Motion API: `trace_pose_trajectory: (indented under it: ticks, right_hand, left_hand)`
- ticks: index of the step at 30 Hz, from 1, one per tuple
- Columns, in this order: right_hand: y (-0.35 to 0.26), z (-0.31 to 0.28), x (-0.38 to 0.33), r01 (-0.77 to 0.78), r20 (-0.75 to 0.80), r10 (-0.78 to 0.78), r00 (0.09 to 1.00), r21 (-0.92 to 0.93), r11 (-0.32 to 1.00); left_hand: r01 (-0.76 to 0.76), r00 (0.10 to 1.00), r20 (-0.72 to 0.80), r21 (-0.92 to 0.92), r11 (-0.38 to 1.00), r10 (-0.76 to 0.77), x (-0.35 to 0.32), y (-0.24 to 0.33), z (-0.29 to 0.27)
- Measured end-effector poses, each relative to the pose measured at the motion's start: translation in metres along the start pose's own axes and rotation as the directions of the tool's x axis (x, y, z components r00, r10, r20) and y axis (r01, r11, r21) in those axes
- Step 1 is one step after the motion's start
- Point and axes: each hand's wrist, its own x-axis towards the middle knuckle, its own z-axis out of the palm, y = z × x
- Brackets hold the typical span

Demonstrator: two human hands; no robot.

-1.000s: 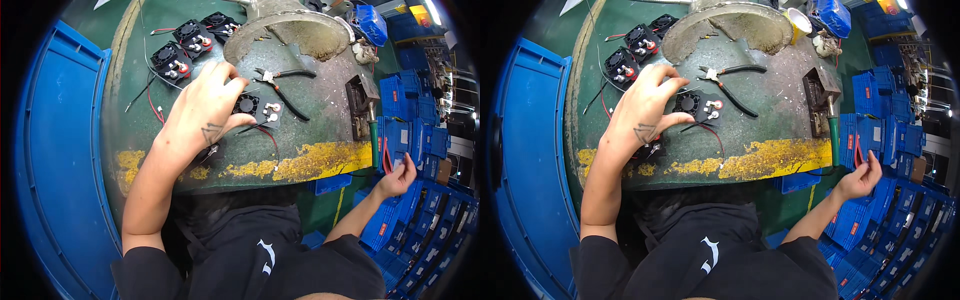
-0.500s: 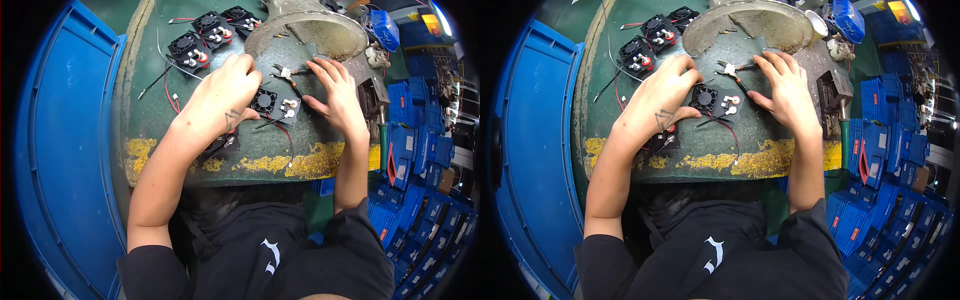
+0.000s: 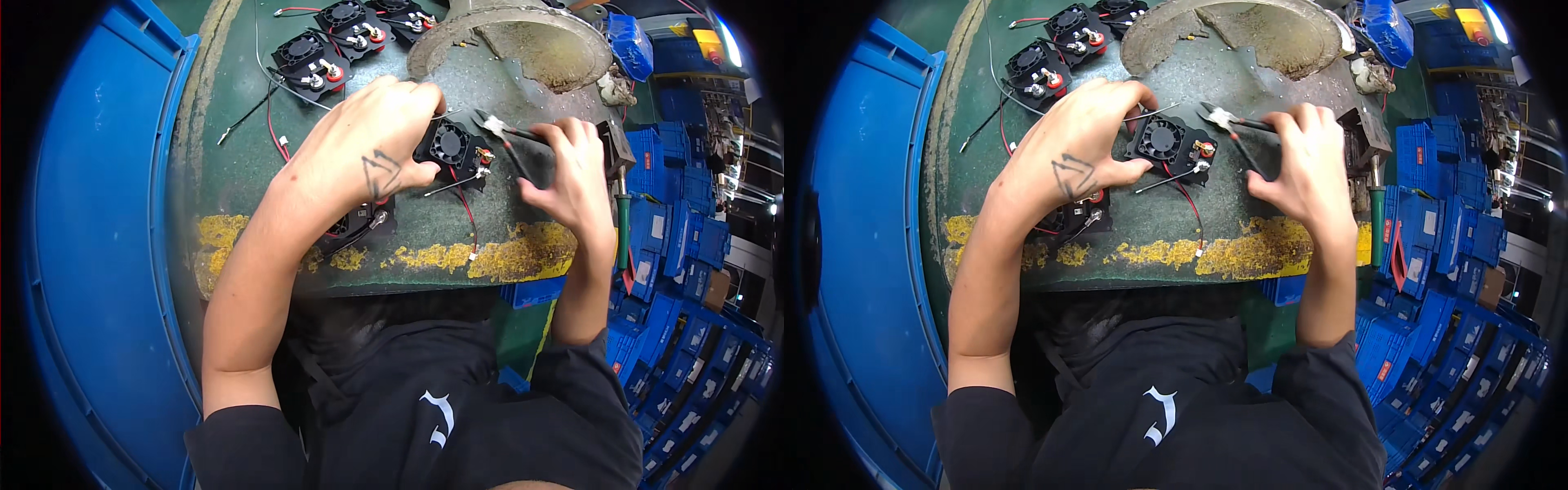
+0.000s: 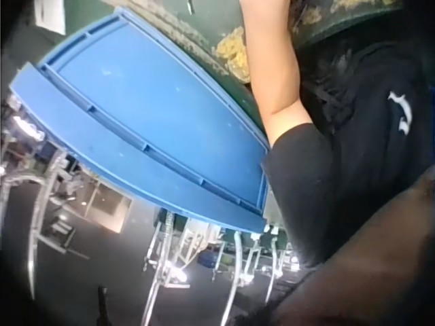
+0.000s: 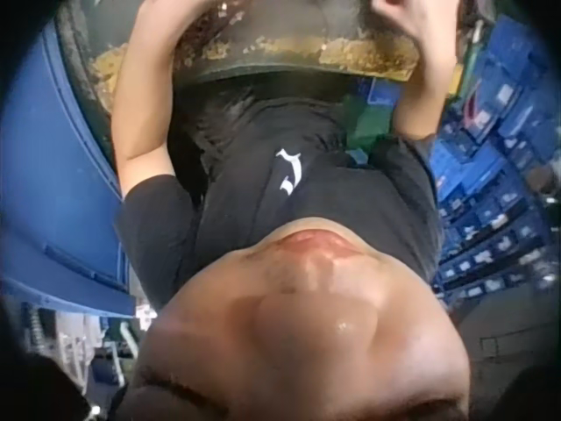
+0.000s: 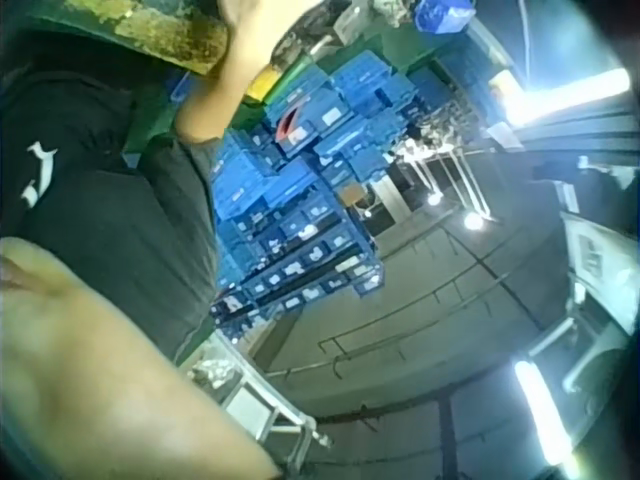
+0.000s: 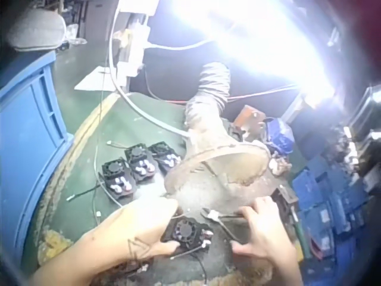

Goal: The recorder is soldering wires onto small electronic fan components at a factory workbench.

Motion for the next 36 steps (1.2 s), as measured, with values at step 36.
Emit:
trace_pose_trajectory:
  ticks: [36]
  right_hand:
    - [-0.035, -0.060, -0.019, 0.146, 0.030, -0.143, 0.989, -0.100, 0.984]
  left_hand:
    - [-0.034, 0.999, -0.026, 0.007, 0.999, 0.034, -0.002, 0.007, 0.000]
